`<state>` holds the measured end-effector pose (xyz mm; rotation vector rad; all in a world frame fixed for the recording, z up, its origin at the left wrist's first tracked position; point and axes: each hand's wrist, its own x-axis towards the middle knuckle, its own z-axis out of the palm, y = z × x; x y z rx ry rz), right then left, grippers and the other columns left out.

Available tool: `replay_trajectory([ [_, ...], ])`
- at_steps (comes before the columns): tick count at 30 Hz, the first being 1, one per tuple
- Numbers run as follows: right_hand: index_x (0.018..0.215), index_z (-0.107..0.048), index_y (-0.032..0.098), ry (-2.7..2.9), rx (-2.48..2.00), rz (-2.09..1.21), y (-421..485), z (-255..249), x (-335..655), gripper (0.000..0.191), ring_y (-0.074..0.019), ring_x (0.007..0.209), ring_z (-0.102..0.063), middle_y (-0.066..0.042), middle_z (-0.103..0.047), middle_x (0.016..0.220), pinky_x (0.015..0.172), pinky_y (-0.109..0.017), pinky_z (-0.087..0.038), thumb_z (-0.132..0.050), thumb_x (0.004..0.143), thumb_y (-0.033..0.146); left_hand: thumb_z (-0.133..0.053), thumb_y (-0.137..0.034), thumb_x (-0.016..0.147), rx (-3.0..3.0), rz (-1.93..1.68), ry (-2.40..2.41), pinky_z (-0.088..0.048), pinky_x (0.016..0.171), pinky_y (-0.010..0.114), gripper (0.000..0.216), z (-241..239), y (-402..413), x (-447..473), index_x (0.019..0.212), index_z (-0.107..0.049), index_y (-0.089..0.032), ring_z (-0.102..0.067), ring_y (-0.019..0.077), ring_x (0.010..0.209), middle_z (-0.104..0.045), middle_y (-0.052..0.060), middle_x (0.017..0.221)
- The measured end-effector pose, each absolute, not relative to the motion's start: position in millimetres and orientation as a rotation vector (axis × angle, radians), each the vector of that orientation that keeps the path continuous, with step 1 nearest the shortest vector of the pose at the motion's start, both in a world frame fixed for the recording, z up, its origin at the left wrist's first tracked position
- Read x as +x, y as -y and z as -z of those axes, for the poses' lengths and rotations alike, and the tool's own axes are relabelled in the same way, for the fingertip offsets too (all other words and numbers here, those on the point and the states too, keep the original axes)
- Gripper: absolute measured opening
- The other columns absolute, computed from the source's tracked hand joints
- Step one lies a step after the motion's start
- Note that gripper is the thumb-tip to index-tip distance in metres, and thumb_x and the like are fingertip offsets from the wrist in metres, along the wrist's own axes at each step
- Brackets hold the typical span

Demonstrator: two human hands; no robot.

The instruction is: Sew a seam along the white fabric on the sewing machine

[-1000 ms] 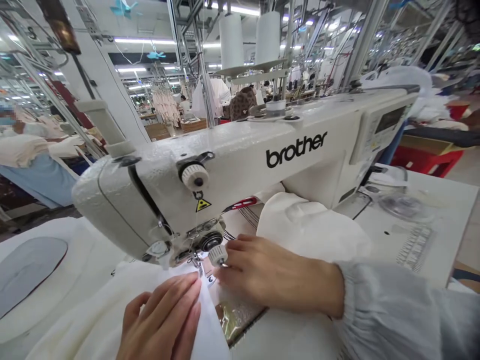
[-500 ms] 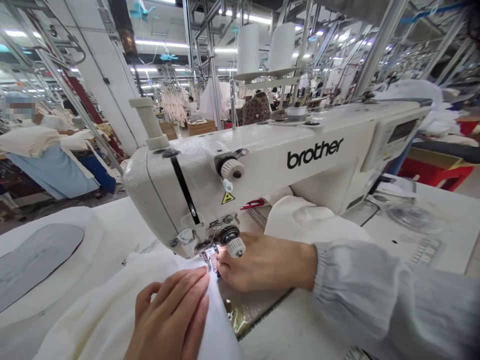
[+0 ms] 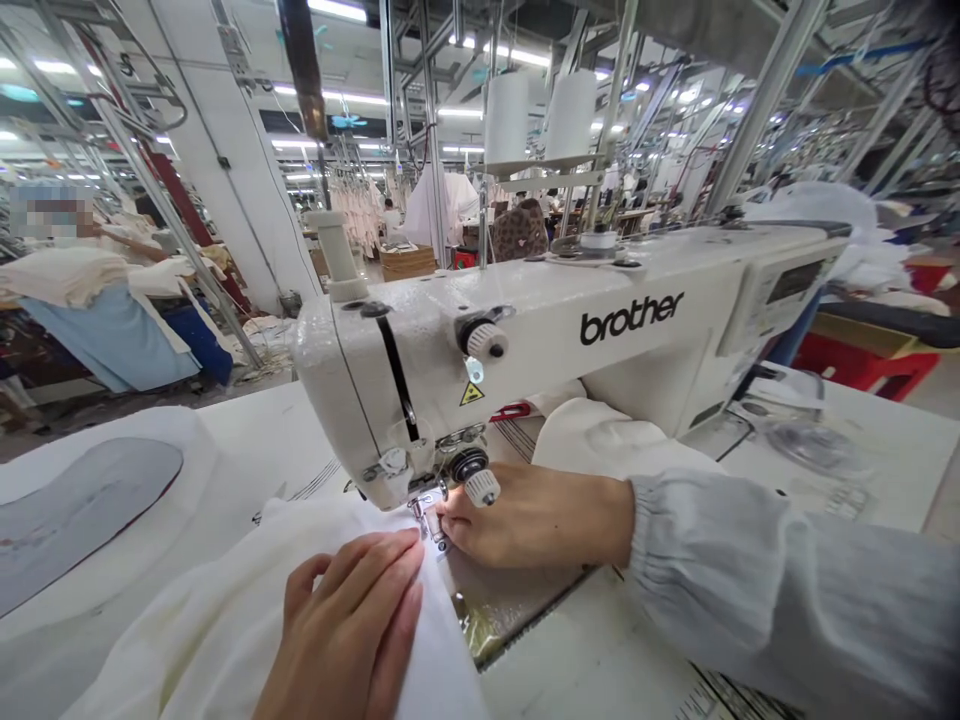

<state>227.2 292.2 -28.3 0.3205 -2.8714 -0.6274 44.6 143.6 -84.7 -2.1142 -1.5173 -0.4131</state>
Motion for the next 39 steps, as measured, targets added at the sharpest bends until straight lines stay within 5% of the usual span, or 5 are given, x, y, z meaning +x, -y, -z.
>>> replay_trajectory([
  [24,0.094,-0.062,0.012,2.916,-0.077,0.05,-293.4,53.2,224.0,0.009,-0.0147,0.08,-0.06,-0.004,-0.069,0.091,0.07,-0.027,-0.045,-0.054,0.097,0.012,-0.055,-0.028,0.091,-2.14,0.424,1.536,-0.042,0.087,0.027,0.035,88.5,-143.6,38.9,0.125,-0.057,-0.021,-0.062,0.0108,0.112,-0.07,0.0,0.122],
  [39,0.095,-0.063,0.008,2.934,0.093,0.245,-291.9,53.5,228.3,0.013,-0.0173,0.081,-0.06,-0.008,-0.067,0.097,0.064,-0.03,-0.048,-0.05,0.099,0.009,-0.048,-0.026,0.094,-2.119,0.56,1.513,-0.042,0.086,0.027,0.025,80.9,-148.4,47.4,0.112,-0.064,-0.02,-0.067,0.0118,0.103,-0.074,0.002,0.113],
])
